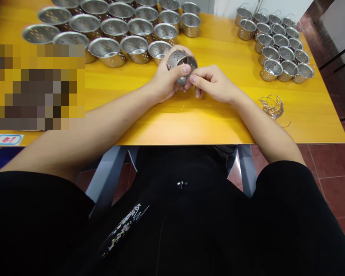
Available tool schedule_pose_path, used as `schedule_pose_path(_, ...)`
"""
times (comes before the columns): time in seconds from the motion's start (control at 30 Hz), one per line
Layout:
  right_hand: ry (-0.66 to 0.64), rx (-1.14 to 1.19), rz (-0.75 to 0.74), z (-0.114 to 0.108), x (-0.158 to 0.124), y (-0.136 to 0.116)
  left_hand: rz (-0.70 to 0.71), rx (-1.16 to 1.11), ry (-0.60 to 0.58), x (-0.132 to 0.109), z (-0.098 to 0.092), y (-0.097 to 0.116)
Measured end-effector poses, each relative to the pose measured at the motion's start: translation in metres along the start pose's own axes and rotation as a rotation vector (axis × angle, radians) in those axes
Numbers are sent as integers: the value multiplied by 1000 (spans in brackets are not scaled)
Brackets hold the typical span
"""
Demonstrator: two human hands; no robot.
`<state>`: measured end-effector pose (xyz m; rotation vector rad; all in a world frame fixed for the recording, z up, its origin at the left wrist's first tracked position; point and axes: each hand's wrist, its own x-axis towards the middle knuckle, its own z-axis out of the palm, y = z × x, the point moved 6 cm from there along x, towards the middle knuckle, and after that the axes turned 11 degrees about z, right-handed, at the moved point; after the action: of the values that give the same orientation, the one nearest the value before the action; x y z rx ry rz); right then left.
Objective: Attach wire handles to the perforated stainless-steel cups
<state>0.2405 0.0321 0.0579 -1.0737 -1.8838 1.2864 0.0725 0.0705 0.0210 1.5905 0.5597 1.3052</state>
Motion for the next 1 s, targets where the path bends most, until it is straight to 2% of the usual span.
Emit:
schedule_pose_path(0.23,-46,-9,-24,-1,-1,2,59,-218,0,-2,8,15)
schedule_pose_path(0.4,-56,21,-5,-1,1,5,18,-89,-44,-4,6,19)
schedule_pose_path(0.57,-36,29,56,-1,1,6,21,-32,-35,-3,0,9)
schedule_pose_path(0.77,-97,44,2,-3,2,9,-34,22,-111,-2,-2,-4)
schedule_pose_path(1.0,-33,78,-11,1,-2,8,-45,42,-165,-6,-1,5)
